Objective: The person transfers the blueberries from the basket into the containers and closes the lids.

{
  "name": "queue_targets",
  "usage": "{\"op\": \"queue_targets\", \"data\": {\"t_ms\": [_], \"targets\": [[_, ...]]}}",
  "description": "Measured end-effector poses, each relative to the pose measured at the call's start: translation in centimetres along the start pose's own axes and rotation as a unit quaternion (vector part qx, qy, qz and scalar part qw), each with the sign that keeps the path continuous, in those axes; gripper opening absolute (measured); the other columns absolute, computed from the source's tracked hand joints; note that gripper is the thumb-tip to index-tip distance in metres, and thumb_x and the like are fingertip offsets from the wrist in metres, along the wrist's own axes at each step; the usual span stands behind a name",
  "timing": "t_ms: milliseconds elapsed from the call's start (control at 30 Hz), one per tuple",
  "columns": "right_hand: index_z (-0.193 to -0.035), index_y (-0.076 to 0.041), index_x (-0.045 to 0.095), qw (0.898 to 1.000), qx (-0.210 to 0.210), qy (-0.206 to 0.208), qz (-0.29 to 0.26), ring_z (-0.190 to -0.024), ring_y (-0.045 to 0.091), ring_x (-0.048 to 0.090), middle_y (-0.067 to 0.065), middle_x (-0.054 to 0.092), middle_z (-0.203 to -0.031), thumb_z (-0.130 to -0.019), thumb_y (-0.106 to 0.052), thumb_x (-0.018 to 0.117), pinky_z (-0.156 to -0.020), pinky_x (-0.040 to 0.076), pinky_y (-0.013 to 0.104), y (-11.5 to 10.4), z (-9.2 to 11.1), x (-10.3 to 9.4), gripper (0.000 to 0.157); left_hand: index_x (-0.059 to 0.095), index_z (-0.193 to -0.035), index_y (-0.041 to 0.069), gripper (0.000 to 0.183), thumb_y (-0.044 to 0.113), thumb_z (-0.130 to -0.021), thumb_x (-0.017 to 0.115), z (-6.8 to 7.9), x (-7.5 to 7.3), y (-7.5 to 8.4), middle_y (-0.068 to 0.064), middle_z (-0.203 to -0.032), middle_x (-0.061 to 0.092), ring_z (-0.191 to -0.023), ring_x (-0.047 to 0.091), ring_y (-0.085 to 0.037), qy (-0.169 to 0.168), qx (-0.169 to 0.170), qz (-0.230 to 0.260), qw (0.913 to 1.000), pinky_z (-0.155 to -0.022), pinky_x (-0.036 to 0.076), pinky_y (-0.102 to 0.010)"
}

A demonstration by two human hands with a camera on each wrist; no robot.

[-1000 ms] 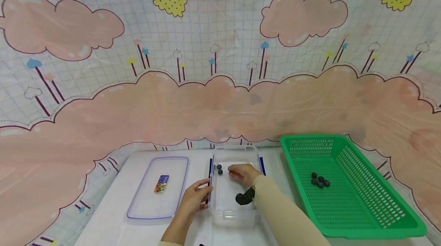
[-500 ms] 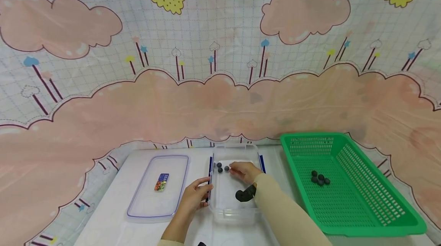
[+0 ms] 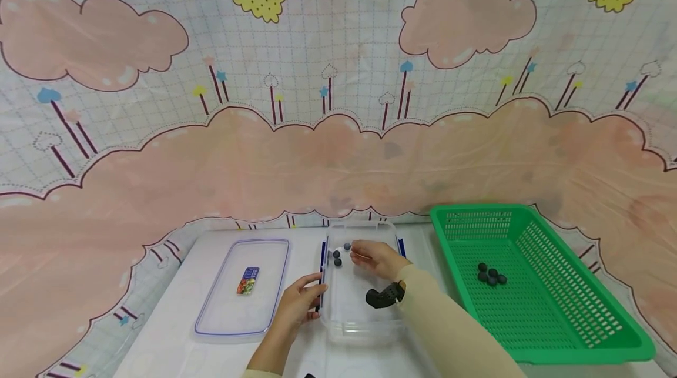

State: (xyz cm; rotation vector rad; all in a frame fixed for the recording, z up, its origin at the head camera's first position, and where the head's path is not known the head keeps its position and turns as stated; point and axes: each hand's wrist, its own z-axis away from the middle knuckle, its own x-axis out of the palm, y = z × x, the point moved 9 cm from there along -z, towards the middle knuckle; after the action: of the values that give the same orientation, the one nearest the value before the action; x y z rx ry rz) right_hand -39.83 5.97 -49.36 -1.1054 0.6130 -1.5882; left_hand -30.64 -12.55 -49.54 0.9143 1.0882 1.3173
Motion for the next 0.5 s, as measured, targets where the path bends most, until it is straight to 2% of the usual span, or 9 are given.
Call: {"op": "queue_targets", "data": {"t_ms": [133, 233, 333, 433, 500], "targets": [[-0.133, 0.013, 0.048, 0.998, -0.041, -0.034, 0.023, -0.089, 0.016, 0.06, 0.009, 0.06, -0.1, -0.098, -0.003, 0.055, -0.081, 0.056, 0.022, -3.2, 1.2, -0.4, 0.039, 0.06, -0.131, 0.006, 0.045, 0.02, -0.089, 0.068, 0.0, 0.1, 0.2, -0.006, -0.091, 0.062, -0.072, 0.052, -0.014, 0.001, 0.002, -0.001, 1.0, -0.053, 0.051, -0.023], [-0.129, 0.011, 0.048, 0.995, -0.066, -0.05, 0.05, -0.089, 0.014, 0.06, 0.005, 0.06, -0.095, -0.1, -0.005, 0.053, -0.08, 0.056, 0.021, -6.4, 2.4, -2.0, 0.034, 0.061, -0.131, 0.006, 0.044, 0.02, -0.09, 0.068, 0.0, 0.1, 0.3, -0.006, -0.091, 0.061, -0.074, 0.052, -0.015, 0.004, 0.002, -0.004, 1.0, -0.053, 0.051, -0.023], [-0.122, 0.007, 0.049, 0.989, -0.098, -0.07, 0.082, -0.088, 0.011, 0.06, 0.0, 0.061, -0.091, -0.101, -0.006, 0.049, -0.081, 0.055, 0.021, -9.6, 3.9, -4.6, 0.024, 0.061, -0.13, 0.006, 0.044, 0.02, -0.09, 0.069, 0.0, 0.1, 0.3, -0.006, -0.091, 0.061, -0.073, 0.052, -0.015, 0.004, 0.001, -0.004, 1.0, -0.053, 0.051, -0.023], [-0.117, 0.001, 0.047, 0.984, -0.119, -0.079, 0.105, -0.088, 0.008, 0.06, -0.005, 0.061, -0.091, -0.101, -0.007, 0.047, -0.083, 0.054, 0.02, -12.2, 5.4, -8.2, 0.018, 0.061, -0.13, 0.005, 0.043, 0.019, -0.089, 0.068, 0.0, 0.1, 0.3, -0.007, -0.09, 0.061, -0.072, 0.052, -0.014, 0.005, 0.002, -0.004, 1.0, -0.052, 0.05, -0.022], [-0.127, 0.001, 0.044, 0.982, -0.117, -0.07, 0.13, -0.096, 0.009, 0.058, -0.003, 0.059, -0.103, -0.102, -0.012, 0.048, -0.088, 0.052, 0.021, -13.2, 6.3, -11.0, 0.029, 0.061, -0.13, 0.005, 0.043, 0.018, -0.089, 0.068, 0.1, 0.1, 0.3, -0.007, -0.09, 0.06, -0.072, 0.051, -0.014, 0.004, 0.004, -0.004, 1.0, -0.052, 0.05, -0.022]]}}
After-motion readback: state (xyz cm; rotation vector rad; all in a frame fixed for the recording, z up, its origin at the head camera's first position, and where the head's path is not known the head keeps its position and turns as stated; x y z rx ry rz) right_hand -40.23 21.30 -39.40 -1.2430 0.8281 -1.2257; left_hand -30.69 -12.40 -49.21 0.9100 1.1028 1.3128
